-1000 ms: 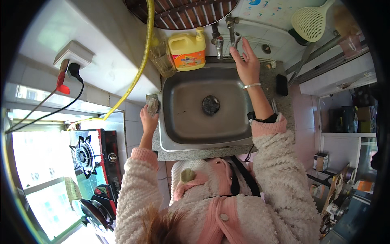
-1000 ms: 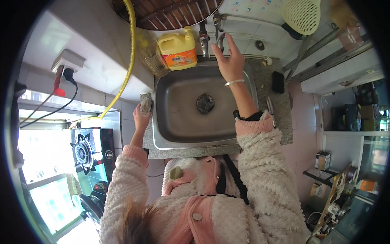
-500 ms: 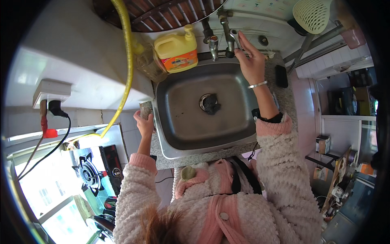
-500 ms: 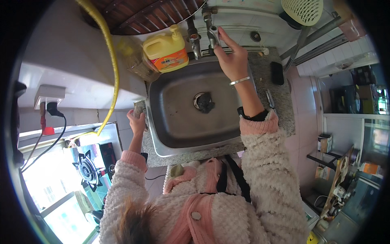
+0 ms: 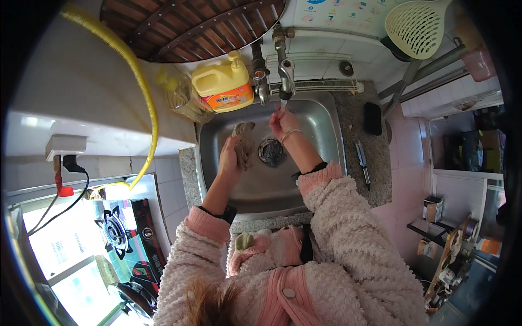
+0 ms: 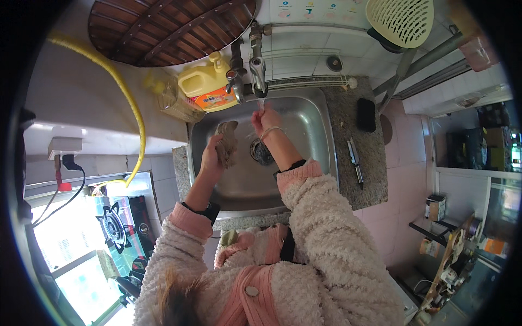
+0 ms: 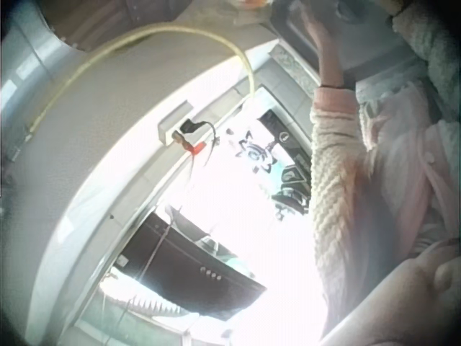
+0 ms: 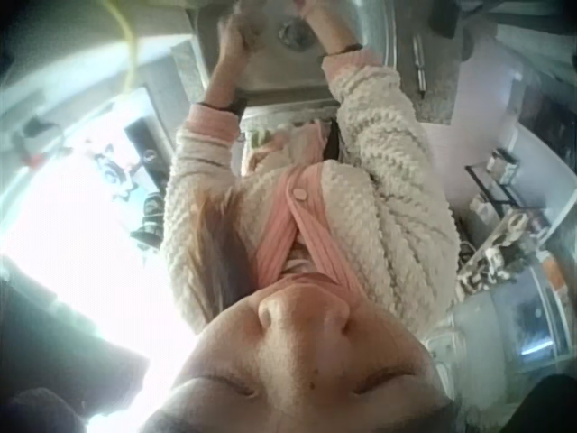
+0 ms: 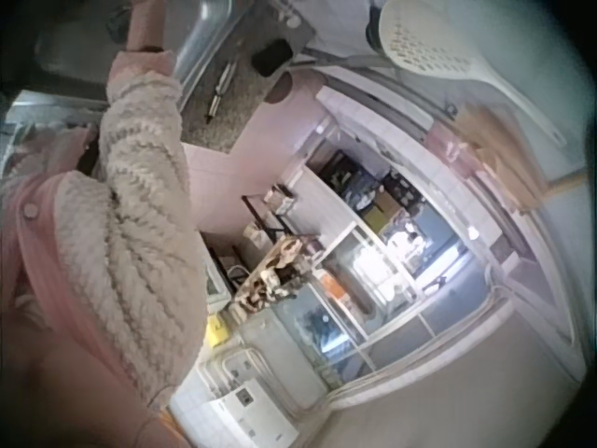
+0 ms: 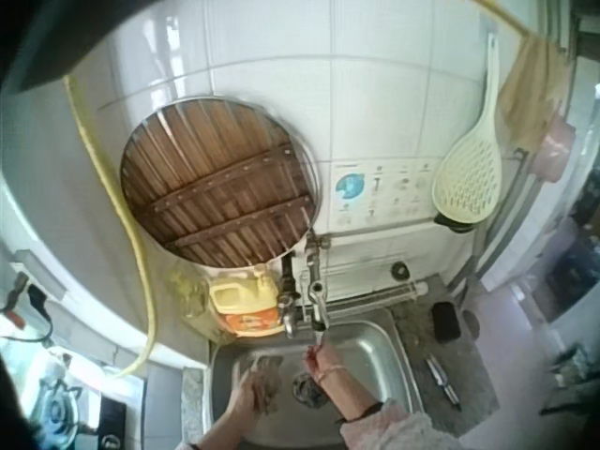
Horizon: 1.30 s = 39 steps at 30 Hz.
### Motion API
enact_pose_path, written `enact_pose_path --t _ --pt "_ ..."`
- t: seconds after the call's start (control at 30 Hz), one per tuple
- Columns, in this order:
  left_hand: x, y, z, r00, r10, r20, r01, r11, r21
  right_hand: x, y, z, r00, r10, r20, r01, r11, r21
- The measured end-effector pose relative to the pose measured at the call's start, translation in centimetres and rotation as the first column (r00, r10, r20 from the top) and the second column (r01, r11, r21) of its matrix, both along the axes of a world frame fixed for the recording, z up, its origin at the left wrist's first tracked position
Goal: The person wipes a white countertop with a steel wool pad, then moves two plates of food to a wooden table. They continue wiping the countertop, then rinse the pad and a cloth under the sink faucet.
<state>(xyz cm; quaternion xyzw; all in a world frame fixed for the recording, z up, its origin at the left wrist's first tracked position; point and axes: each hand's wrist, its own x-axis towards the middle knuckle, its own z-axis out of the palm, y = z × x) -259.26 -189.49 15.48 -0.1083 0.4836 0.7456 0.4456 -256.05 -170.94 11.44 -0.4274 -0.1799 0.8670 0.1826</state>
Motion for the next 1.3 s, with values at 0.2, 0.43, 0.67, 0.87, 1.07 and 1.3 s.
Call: enact_pose_path --t 0.2,0.43,0.67,0.87,1.07,1.3 --pt "1.3 4.1 0.7 0.998 0.047 0.031 -0.047 0.999 0.021 -1.1 1.9 -0.1 0.990 0.068 0.120 -0.066 0.997 -0.027" --pt "1.3 6.5 1.0 0.998 0.039 -0.055 -0.044 0.995 -0.085 -0.7 1.6 -1.9 0.996 0.061 -0.063 -0.058 0.997 0.058" --pt "2.7 11.4 -1.6 0.963 0.145 -0.229 -0.181 0.973 -0.142 1.8 -0.1 -0.6 0.950 0.311 -0.017 -0.310 0.950 0.041" --pt "1.8 11.7 -3.6 0.467 -0.533 -0.705 -0.245 0.689 -0.683 4.0 -0.5 -2.2 0.933 0.254 0.257 -0.358 0.746 0.561" --pt "1.3 11.7 -3.3 0.459 -0.529 -0.714 -0.203 0.720 -0.664 6.1 2.8 -2.8 0.882 0.377 0.284 -0.469 0.768 0.437" --pt "0.7 12.3 -4.0 0.577 -0.511 -0.637 -0.152 0.699 -0.699 7.8 5.9 -4.9 0.961 0.209 0.180 -0.215 0.977 0.011"
